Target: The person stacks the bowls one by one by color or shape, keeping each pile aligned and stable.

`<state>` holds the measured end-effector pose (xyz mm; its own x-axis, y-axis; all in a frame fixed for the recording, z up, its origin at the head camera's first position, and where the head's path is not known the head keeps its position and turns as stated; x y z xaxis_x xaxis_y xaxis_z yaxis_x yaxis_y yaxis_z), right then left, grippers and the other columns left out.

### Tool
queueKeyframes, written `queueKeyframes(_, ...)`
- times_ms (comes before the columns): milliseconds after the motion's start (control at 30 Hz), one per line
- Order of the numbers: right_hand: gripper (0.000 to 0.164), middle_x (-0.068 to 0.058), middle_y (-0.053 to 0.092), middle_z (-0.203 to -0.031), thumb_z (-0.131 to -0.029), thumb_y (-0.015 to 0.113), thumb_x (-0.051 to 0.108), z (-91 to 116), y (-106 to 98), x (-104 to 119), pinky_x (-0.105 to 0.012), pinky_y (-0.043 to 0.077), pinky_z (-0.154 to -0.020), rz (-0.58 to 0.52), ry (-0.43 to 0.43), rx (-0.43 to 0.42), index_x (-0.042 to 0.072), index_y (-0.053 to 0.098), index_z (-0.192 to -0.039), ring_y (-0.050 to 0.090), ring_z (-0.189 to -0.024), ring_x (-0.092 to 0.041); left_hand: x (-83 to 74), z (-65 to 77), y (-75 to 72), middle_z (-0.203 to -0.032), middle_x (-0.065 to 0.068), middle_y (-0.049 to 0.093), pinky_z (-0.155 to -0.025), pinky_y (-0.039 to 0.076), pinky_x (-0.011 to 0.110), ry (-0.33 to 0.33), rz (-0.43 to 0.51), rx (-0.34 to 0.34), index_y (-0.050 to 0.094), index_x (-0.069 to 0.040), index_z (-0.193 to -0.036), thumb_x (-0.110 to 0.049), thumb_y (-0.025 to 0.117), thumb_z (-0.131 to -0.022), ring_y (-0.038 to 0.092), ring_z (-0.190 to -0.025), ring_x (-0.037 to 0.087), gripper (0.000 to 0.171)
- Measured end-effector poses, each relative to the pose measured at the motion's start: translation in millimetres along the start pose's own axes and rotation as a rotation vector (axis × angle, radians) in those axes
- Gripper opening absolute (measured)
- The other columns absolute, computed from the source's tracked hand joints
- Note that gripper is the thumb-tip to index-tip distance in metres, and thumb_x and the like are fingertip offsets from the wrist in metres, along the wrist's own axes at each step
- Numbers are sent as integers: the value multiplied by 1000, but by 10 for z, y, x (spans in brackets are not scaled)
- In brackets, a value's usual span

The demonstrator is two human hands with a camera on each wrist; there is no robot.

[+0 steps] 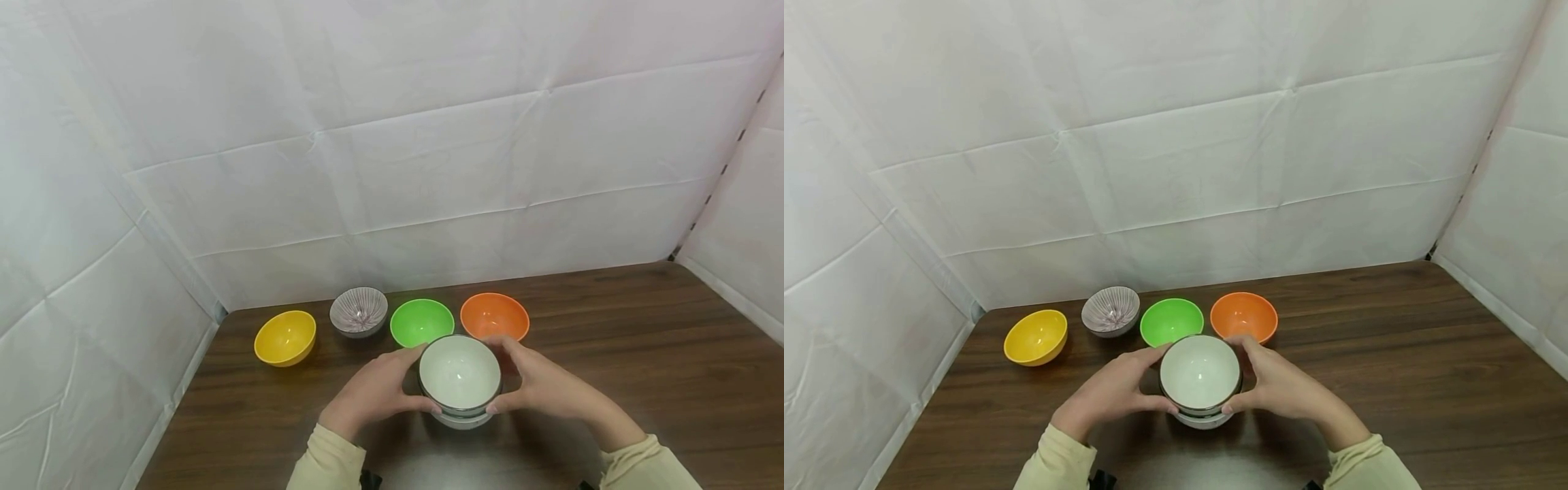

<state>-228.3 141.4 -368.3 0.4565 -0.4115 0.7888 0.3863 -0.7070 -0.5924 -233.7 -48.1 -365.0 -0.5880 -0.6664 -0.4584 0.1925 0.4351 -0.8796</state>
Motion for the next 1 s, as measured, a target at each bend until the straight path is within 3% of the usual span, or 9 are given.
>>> queueKeyframes(400,90,-24,52,-131,-69,83,35,9,-5,34,-56,53,-91,17,-13,4,-3,34,-135,54,-114,-36,10,-2,4,-141,1,53,-106,44,44,-15,16,1,41,-20,-144,-52,77,-68,48,-126,15,90)
queueKeyframes(1000,91,-20,54,-128,-67,83,39,-16,17,-35,-49,55,-89,25,7,9,-1,36,-134,56,-111,-31,16,-6,13,-143,3,50,-108,42,45,-10,26,3,38,-20,-146,-54,76,-70,45,-128,18,92)
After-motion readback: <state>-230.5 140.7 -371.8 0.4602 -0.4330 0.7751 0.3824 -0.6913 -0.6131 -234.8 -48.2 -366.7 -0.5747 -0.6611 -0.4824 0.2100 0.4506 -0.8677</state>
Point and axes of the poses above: each hand's wrist, its own z-axis away from the middle knuckle, its own y-axis out of the palm, x = y × z, the point moved 7 cm from there along -z, towards the middle knuckle
